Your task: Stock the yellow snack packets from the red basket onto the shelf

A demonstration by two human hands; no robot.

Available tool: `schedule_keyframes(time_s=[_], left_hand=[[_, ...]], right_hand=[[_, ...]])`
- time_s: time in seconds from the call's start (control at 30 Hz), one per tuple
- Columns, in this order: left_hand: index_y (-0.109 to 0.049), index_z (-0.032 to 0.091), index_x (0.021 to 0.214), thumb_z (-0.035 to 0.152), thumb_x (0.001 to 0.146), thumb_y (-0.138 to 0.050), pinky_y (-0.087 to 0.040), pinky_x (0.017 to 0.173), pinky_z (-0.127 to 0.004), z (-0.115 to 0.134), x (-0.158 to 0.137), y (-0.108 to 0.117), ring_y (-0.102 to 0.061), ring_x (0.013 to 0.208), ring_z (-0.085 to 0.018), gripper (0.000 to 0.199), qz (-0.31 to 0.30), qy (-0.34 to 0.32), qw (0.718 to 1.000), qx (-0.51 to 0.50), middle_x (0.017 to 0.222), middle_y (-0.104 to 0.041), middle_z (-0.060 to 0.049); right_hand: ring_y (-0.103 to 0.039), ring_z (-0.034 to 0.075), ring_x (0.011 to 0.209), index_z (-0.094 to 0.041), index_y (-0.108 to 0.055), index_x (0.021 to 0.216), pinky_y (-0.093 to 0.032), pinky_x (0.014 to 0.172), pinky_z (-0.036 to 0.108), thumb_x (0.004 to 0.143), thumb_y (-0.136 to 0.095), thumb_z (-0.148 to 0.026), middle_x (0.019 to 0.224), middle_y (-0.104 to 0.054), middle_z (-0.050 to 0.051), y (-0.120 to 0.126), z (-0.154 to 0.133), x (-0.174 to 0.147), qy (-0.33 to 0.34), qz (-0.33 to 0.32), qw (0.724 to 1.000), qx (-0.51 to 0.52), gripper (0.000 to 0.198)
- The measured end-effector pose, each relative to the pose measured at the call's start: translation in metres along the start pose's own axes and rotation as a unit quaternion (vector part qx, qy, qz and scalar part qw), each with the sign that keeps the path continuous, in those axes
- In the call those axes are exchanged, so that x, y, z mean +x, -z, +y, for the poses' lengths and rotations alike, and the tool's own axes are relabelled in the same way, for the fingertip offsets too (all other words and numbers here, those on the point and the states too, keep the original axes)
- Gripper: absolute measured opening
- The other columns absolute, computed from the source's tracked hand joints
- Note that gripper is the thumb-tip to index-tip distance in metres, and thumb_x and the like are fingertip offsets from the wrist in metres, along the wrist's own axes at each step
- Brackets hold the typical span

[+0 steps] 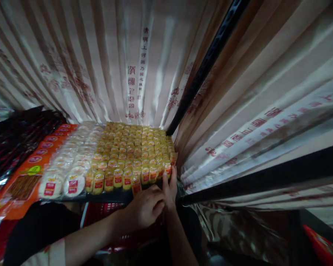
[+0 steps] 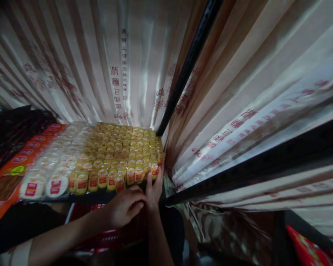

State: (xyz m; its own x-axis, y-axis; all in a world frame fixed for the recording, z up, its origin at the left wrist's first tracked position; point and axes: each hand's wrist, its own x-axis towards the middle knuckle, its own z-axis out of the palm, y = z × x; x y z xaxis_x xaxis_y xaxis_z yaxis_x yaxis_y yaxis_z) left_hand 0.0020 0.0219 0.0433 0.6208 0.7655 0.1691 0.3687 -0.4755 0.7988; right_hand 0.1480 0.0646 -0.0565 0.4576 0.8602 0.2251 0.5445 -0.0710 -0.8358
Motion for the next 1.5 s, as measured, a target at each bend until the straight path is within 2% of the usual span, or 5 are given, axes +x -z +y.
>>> schedule_keyframes(time_s=[0.27,0.6,0.83,1.17,1.5], left_hand=[[-0.066,0.017,0.091,0.016,0.083,-0.044,-0.046,0.081,-0.027,-0.003,-0.041,0.008,-0.058,0.088,-0.017,0.024,-0.036,0.098,0.995,-0.011,0.093,-0.063,-0.007],[-0.065,0.017,0.088,0.011,0.077,-0.045,-0.046,0.083,-0.028,-0.039,-0.079,0.003,-0.060,0.089,-0.016,0.024,0.083,0.189,0.978,-0.034,0.091,-0.065,-0.006],[-0.063,0.014,0.084,0.014,0.079,-0.043,-0.047,0.079,-0.029,-0.052,-0.076,0.006,-0.059,0.082,-0.017,0.020,0.153,0.149,0.977,-0.013,0.086,-0.064,-0.008],[-0.063,0.017,0.080,0.014,0.079,-0.043,-0.048,0.074,-0.028,-0.054,-0.081,0.023,-0.060,0.074,-0.015,0.021,0.145,0.168,0.975,-0.023,0.083,-0.064,-0.005],[-0.052,0.014,0.120,0.033,0.077,-0.056,-0.049,0.067,-0.026,-0.038,-0.039,0.048,-0.056,0.067,-0.012,0.047,0.160,0.175,0.969,-0.076,0.106,-0.062,-0.008]], right_hand=[[-0.030,0.026,0.135,-0.012,-0.033,0.141,-0.020,0.111,0.042,0.086,-0.030,-0.059,0.146,-0.035,0.015,0.003,-0.013,0.021,-0.094,-0.059,0.993,0.047,0.072],[-0.048,0.026,0.116,-0.011,-0.050,0.124,-0.036,0.099,0.045,0.087,-0.042,-0.051,0.122,-0.056,0.018,0.009,-0.033,-0.029,0.110,0.084,0.990,-0.012,0.055],[-0.053,0.025,0.106,-0.014,-0.052,0.120,-0.044,0.091,0.043,0.083,-0.053,-0.049,0.114,-0.060,0.015,-0.008,-0.059,-0.078,0.198,-0.047,0.975,-0.087,0.051],[-0.055,0.025,0.099,-0.014,-0.050,0.124,-0.046,0.087,0.043,0.088,-0.045,-0.039,0.110,-0.062,0.014,-0.027,-0.058,-0.095,0.209,-0.037,0.967,-0.138,0.044],[-0.056,0.023,0.101,-0.015,-0.053,0.117,-0.047,0.088,0.043,0.088,-0.050,-0.037,0.109,-0.062,0.013,-0.004,-0.079,-0.098,0.231,-0.002,0.968,-0.097,0.037]])
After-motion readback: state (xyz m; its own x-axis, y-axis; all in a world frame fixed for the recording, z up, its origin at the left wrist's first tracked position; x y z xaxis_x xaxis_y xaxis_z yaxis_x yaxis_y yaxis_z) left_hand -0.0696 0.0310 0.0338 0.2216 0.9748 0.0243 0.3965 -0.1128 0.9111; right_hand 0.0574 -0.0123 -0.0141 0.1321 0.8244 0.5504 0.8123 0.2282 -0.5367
